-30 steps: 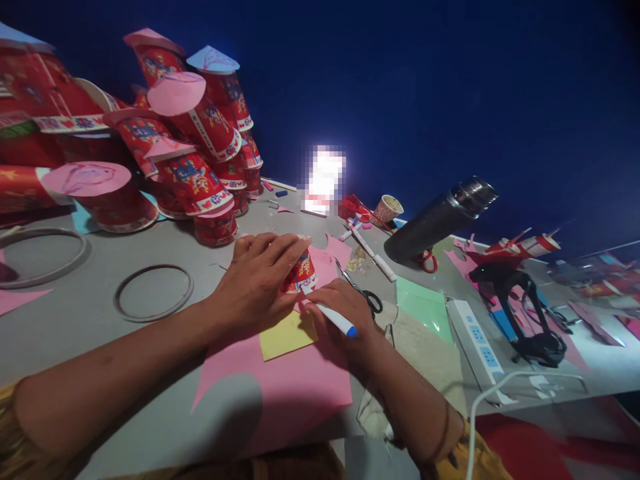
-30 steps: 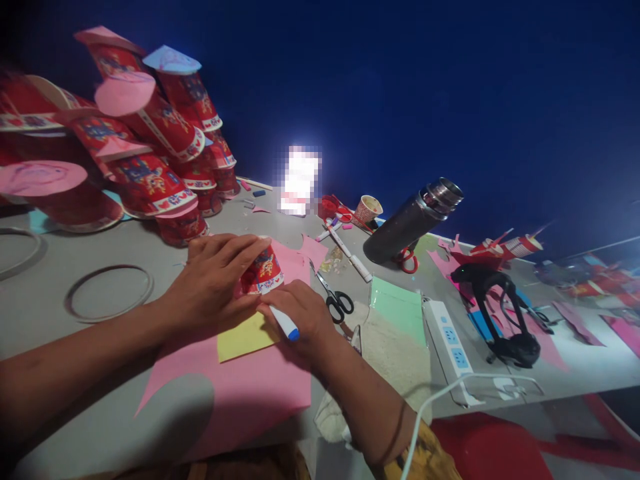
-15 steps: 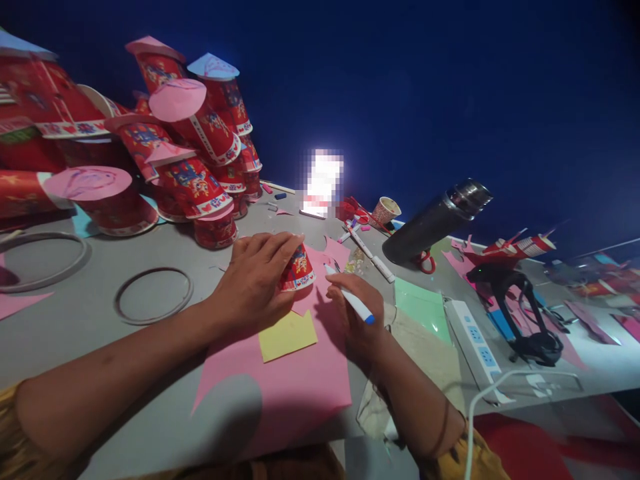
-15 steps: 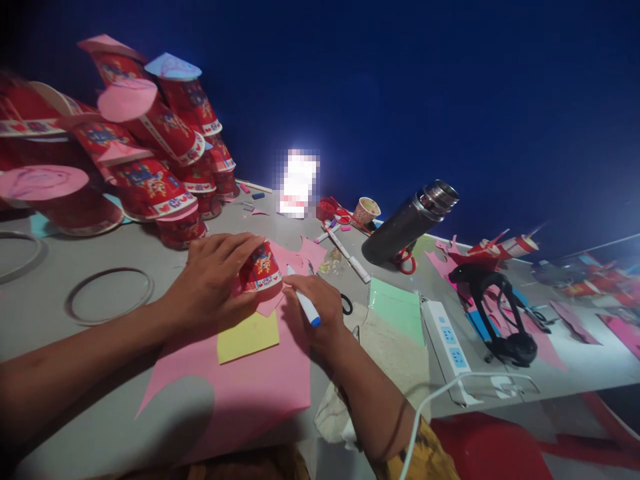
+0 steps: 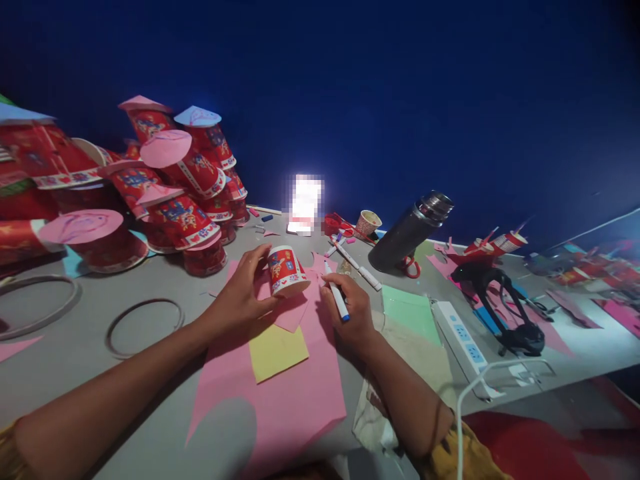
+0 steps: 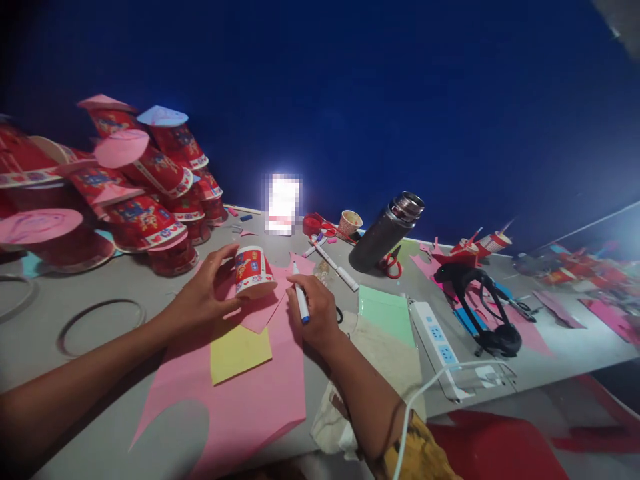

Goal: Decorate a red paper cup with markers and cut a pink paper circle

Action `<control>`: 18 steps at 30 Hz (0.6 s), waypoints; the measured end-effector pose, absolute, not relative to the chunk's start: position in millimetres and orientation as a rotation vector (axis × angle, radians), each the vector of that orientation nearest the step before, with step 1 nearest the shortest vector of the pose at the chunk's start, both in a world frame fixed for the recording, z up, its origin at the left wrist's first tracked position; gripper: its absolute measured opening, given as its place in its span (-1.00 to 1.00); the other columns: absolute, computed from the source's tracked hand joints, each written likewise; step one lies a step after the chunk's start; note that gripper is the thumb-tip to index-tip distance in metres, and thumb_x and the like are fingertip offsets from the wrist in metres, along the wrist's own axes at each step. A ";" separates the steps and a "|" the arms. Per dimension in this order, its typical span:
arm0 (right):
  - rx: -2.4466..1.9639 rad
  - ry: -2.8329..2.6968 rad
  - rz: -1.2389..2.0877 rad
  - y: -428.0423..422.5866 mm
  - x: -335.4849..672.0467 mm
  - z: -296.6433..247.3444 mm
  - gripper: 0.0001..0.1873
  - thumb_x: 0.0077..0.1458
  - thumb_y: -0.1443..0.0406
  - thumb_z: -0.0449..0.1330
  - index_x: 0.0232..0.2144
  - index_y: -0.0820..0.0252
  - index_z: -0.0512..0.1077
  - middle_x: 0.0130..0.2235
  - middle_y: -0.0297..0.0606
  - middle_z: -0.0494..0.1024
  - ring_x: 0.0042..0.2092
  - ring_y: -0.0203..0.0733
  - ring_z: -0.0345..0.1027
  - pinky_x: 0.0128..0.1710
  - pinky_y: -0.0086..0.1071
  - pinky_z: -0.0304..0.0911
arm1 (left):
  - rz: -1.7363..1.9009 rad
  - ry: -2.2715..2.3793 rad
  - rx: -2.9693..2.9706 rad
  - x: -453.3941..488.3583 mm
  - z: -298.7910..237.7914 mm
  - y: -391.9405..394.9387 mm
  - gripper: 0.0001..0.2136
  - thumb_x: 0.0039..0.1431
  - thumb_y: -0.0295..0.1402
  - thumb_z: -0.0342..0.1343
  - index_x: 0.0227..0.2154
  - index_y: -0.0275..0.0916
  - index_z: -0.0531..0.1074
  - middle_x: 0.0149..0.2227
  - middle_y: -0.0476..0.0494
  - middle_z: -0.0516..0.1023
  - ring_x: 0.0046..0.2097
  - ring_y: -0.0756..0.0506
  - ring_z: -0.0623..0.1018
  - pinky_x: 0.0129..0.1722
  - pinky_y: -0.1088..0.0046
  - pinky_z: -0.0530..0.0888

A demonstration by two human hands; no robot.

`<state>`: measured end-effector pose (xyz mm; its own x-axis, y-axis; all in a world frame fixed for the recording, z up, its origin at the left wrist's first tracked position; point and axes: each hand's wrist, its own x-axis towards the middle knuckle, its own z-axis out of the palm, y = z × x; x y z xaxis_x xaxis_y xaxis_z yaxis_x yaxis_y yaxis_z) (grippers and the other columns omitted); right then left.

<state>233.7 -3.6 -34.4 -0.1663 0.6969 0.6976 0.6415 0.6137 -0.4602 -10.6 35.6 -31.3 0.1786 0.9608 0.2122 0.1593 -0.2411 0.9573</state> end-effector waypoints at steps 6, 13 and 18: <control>-1.078 -1.897 0.091 -0.7 235.4 -34.9 -0.81 0.38 0.33 0.16 -0.01 0.17 0.52 -0.16 -0.13 0.71 -0.15 -0.10 0.63 -0.11 -0.26 0.53 | 0.935 0.729 0.687 -11.5 -15.6 32.7 -0.40 0.06 -0.35 0.44 0.18 -0.35 0.48 0.13 -0.52 0.64 0.15 -0.45 0.66 0.06 0.04 0.68; -1.130 -1.964 0.161 2.5 238.9 -39.0 -0.81 0.37 0.31 0.17 -0.03 0.16 0.53 -0.16 -0.13 0.72 -0.14 -0.08 0.65 -0.11 -0.25 0.55 | 0.899 0.570 0.203 -16.4 -13.8 40.0 -0.31 0.40 -0.03 0.11 0.33 -0.53 0.23 -0.08 -0.63 0.70 -0.02 -0.45 0.76 -0.03 0.05 0.71; -1.129 -2.009 0.193 -0.2 238.8 -38.1 -0.82 0.37 0.32 0.19 -0.03 0.16 0.53 -0.14 -0.12 0.74 -0.13 -0.07 0.67 -0.11 -0.25 0.56 | 0.826 0.447 0.172 -21.7 -24.7 42.4 -0.41 0.41 0.04 0.07 0.14 -0.46 0.39 -0.12 -0.64 0.72 -0.09 -0.43 0.78 -0.06 0.04 0.71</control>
<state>238.8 -0.2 -38.1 -0.2759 0.7720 0.5726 0.6490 0.5891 -0.4815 -21.7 42.4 -24.7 0.5917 0.7416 -0.3161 -0.6703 0.6704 0.3182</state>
